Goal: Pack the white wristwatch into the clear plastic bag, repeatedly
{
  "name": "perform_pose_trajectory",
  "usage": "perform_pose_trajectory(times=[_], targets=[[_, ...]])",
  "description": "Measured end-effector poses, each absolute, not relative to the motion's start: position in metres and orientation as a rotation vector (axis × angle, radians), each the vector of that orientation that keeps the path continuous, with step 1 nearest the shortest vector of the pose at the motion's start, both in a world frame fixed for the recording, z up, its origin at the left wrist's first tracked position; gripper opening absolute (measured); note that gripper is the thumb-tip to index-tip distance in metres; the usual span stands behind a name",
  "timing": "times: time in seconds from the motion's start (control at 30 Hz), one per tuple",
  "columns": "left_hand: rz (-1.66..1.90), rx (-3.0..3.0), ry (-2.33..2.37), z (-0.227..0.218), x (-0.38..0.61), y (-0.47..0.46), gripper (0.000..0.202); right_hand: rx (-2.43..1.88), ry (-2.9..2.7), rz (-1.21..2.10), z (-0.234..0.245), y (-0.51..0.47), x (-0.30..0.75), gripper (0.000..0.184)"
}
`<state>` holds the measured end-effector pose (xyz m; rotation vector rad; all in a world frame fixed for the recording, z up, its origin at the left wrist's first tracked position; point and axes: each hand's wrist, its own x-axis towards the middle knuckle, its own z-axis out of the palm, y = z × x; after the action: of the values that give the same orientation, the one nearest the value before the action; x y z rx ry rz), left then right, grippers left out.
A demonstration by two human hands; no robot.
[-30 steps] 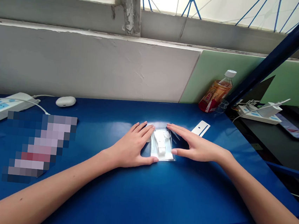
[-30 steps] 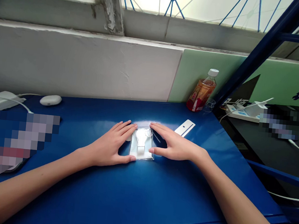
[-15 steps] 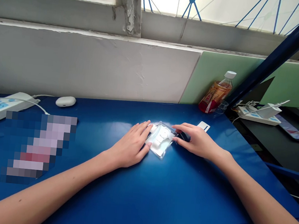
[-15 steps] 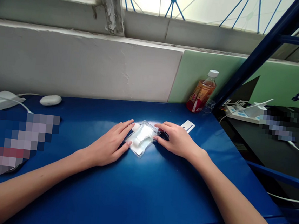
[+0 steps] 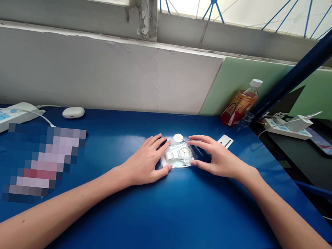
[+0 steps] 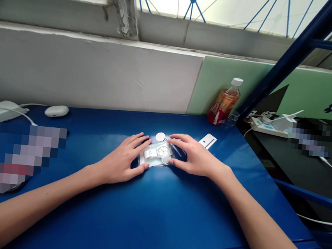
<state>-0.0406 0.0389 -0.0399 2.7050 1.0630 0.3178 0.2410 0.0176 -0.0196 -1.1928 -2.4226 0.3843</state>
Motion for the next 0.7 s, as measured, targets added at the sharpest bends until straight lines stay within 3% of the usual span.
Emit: perform_pose_trajectory(times=[0.3, 0.7], targets=[[0.424, 2.689, 1.157, -0.0422, -0.0390, 0.0398, 0.067, -1.248, -2.452, 0.493, -0.0177, 0.0172, 0.2416, 0.061], [0.451, 2.682, 1.157, -0.0444, -0.0400, 0.0412, 0.080, -1.293, -2.461, 0.495, -0.0188, 0.0171, 0.2420, 0.063]])
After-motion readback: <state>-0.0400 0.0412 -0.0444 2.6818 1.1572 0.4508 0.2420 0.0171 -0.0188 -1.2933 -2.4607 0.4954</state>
